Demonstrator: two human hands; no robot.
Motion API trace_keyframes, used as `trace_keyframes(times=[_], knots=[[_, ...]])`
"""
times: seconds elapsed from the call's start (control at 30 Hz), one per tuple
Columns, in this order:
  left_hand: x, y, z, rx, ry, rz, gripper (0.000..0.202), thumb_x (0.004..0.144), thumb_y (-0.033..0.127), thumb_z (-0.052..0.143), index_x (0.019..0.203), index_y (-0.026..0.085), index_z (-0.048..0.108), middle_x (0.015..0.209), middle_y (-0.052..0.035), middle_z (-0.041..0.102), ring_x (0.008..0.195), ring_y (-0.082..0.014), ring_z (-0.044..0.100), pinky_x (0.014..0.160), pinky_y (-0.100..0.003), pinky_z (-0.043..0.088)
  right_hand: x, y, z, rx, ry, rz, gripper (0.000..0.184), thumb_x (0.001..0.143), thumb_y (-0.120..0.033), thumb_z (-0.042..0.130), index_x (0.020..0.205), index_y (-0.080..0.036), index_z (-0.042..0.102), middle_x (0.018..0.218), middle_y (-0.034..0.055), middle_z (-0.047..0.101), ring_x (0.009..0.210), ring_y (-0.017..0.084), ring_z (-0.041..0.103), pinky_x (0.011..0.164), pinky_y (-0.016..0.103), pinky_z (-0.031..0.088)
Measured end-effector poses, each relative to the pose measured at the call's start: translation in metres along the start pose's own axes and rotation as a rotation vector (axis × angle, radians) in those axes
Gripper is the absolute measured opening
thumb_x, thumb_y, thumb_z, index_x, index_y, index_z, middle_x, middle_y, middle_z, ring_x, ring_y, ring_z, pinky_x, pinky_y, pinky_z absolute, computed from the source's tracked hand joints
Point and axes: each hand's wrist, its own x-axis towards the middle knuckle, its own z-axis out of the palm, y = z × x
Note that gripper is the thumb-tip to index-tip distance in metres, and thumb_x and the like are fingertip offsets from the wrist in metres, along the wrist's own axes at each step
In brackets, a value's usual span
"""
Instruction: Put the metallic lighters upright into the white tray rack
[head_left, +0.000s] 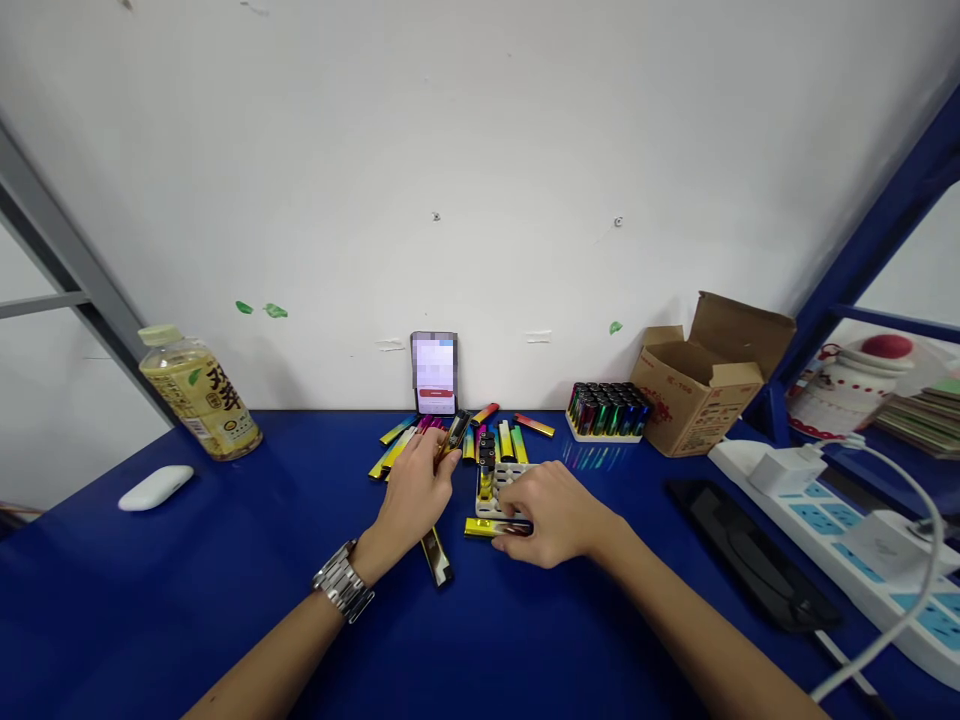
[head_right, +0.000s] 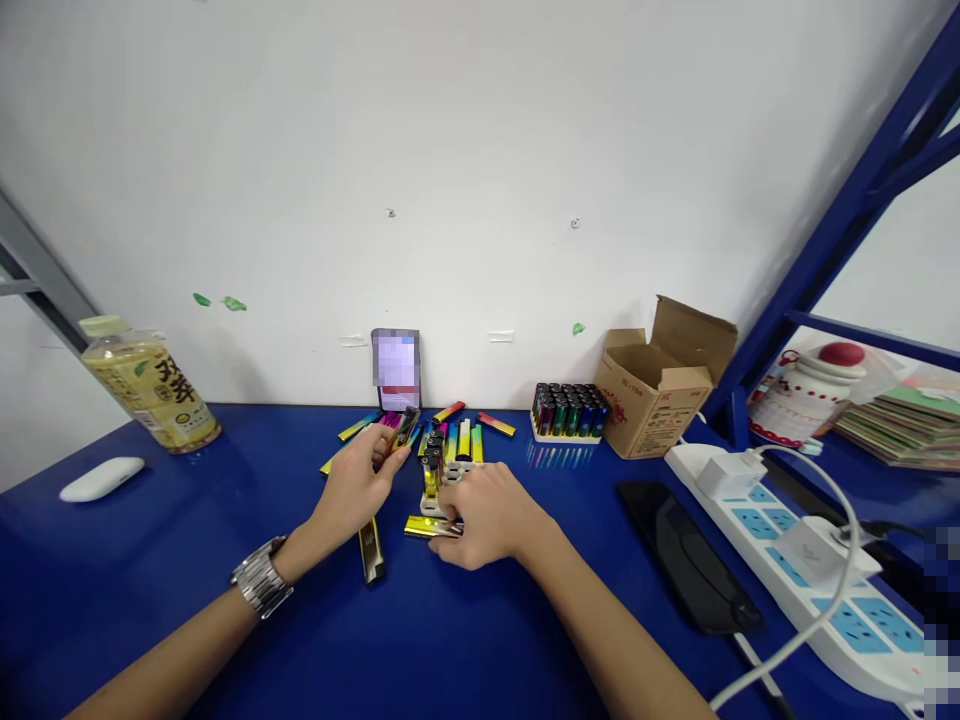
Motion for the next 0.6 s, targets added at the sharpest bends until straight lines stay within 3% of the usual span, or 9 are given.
trace_keyframes(times=[0.1, 0.2, 0.3, 0.37, 0.5, 0.6], knots=[[-0.001, 0.001, 0.001, -0.184, 0.010, -0.094, 0.012, 0.085, 0.029, 0.048, 0.078, 0.022, 0.041, 0.067, 0.0035, 0.050, 0.067, -0.0177, 0.059, 0.062, -0.029, 0.041, 0.001, -0.006, 0.000, -0.077, -0.061, 0.003, 0.018, 0.061, -0.034, 0.069, 0.056, -0.020, 0.060, 0.048, -0.0003, 0.053, 0.045, 0.012, 0.043, 0.049, 0.027, 0.017], [-0.001, -0.001, 0.004, -0.443, -0.016, -0.213, 0.012, 0.085, 0.031, 0.050, 0.089, 0.024, 0.041, 0.071, 0.0042, 0.058, 0.074, -0.0189, 0.067, 0.068, -0.031, 0.046, 0.003, -0.013, 0.002, -0.067, -0.100, -0.010, 0.016, 0.059, -0.026, 0.065, 0.049, -0.019, 0.055, 0.045, -0.0007, 0.051, 0.042, 0.011, 0.038, 0.049, 0.027, 0.018], [0.000, -0.003, 0.007, -0.674, -0.023, -0.295, 0.027, 0.081, 0.032, 0.053, 0.104, 0.023, 0.043, 0.080, 0.0020, 0.064, 0.076, -0.0186, 0.068, 0.075, -0.035, 0.049, 0.004, -0.015, 0.004, 0.077, -0.099, 0.032, 0.020, 0.053, -0.020, 0.066, 0.046, -0.019, 0.047, 0.040, -0.0054, 0.039, 0.040, 0.008, 0.028, 0.047, 0.026, 0.019], [0.002, -0.002, 0.008, -0.807, -0.015, -0.336, 0.029, 0.077, 0.032, 0.056, 0.102, 0.021, 0.046, 0.081, 0.0007, 0.064, 0.076, -0.0176, 0.066, 0.077, -0.036, 0.050, 0.004, -0.013, 0.005, 0.293, -0.075, 0.090, 0.022, 0.052, -0.018, 0.065, 0.047, -0.019, 0.043, 0.041, -0.0080, 0.033, 0.042, 0.007, 0.024, 0.047, 0.024, 0.021], [0.003, 0.004, 0.005, -0.917, 0.004, -0.384, 0.023, 0.069, 0.021, 0.055, 0.086, 0.022, 0.039, 0.075, 0.0032, 0.065, 0.067, -0.0131, 0.062, 0.068, -0.029, 0.049, 0.006, 0.001, 0.003, 0.789, 0.095, 0.184, 0.023, 0.062, -0.027, 0.066, 0.055, -0.019, 0.045, 0.048, -0.0089, 0.028, 0.045, 0.006, 0.024, 0.045, 0.021, 0.022], [0.003, 0.008, 0.002, -0.960, -0.010, -0.366, 0.017, 0.069, 0.018, 0.050, 0.082, 0.022, 0.040, 0.062, 0.0077, 0.056, 0.050, -0.0086, 0.049, 0.053, -0.022, 0.040, 0.008, 0.019, 0.002, 0.933, 0.320, 0.255, 0.034, 0.065, -0.042, 0.070, 0.058, -0.018, 0.048, 0.051, -0.0064, 0.037, 0.047, 0.007, 0.035, 0.044, 0.021, 0.028]])
